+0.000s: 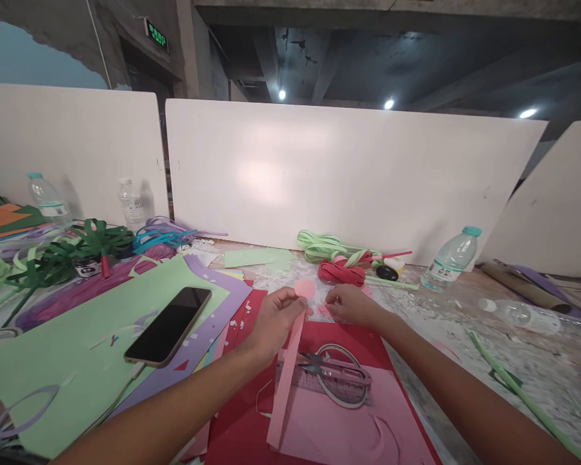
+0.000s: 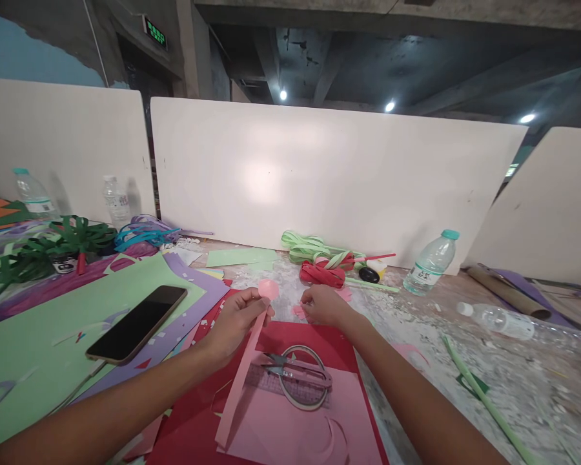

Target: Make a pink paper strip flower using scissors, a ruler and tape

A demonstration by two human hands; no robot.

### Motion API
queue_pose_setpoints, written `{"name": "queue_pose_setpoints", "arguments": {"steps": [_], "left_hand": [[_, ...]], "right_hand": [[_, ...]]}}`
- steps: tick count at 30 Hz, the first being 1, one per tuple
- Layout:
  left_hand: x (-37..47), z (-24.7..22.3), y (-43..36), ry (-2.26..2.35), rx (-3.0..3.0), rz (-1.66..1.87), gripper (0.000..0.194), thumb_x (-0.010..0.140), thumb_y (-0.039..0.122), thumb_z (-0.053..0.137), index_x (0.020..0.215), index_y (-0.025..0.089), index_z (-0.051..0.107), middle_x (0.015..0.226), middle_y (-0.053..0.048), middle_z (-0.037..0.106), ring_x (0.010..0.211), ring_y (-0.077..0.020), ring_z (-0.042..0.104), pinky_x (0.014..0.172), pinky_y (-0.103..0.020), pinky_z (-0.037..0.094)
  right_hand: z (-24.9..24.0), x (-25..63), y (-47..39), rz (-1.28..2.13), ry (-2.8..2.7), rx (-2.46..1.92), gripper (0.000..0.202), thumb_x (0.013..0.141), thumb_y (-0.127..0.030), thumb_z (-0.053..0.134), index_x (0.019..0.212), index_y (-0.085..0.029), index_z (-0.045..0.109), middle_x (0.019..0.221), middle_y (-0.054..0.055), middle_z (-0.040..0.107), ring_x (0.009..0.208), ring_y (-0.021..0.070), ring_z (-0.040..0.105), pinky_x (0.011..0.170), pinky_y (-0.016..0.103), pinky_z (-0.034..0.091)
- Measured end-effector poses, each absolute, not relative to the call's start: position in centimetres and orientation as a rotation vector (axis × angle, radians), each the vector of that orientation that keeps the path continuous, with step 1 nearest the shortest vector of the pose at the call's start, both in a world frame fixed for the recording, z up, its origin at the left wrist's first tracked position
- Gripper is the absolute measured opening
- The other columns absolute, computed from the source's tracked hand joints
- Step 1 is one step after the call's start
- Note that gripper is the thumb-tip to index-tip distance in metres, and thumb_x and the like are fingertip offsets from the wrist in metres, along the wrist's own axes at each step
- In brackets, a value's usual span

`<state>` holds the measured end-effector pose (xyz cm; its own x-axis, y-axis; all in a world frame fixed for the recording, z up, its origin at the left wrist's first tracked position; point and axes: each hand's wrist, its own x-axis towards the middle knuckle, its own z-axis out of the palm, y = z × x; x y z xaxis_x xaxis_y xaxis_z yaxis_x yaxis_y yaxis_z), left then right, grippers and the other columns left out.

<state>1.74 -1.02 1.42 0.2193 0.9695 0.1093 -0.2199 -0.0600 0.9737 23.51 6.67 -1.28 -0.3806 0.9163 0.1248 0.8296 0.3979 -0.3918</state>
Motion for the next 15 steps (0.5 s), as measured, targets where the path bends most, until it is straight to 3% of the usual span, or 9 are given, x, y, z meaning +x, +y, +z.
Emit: {"name": "queue_pose_setpoints", "arguments": {"steps": [3,7,12,15], "left_hand": [[1.7,1.5,-1.1,0.859,1.214,1.189,0.019,0.072,0.037,0.064,0.066,0.019,0.059,0.064,-0.002,0.061,0.061,-0.0142,0.053,0.065,-0.027,0.039],[1.7,1.5,-1.1,0.889,1.201,1.177,0.021,0.071,0.04,0.064,0.07,0.019,0.06,0.068,-0.003,0.063,0.059,-0.0143,0.053,0.061,-0.026,0.039],[1.6,1.3,-1.1,0.906,1.231,1.193,0.022,0.072,0.041,0.065,0.072,0.019,0.065,0.075,-0.004,0.064,0.069,-0.0169,0.056,0.066,-0.027,0.04],[1.6,1.3,-1.0,0.895,1.247,1.192,0.023,0.073,0.042,0.065,0.073,0.019,0.066,0.078,-0.005,0.065,0.077,-0.0183,0.056,0.072,-0.028,0.041]], "right_hand": [[-1.3,23.1,6.1,0.389,-2.225,-1.481,0.013,0.065,-0.016,0.055,0.053,-0.018,0.06,0.06,0.004,0.064,0.061,0.0185,0.055,0.058,0.028,0.036],[0.3,23.1,6.0,0.446,-1.992,-1.41,0.018,0.077,-0.032,0.052,0.066,-0.018,0.058,0.071,0.004,0.063,0.069,0.0194,0.056,0.063,0.03,0.041],[4.5,23.3,4.5,0.618,-1.746,-1.242,0.03,0.088,-0.045,0.038,0.077,-0.021,0.051,0.068,0.0,0.055,0.066,0.0159,0.056,0.064,0.029,0.045],[6.3,22.6,1.7,0.892,-1.62,-1.059,0.028,0.082,-0.045,0.057,0.069,-0.02,0.051,0.063,-0.002,0.049,0.062,0.0143,0.05,0.062,0.027,0.042]]}}
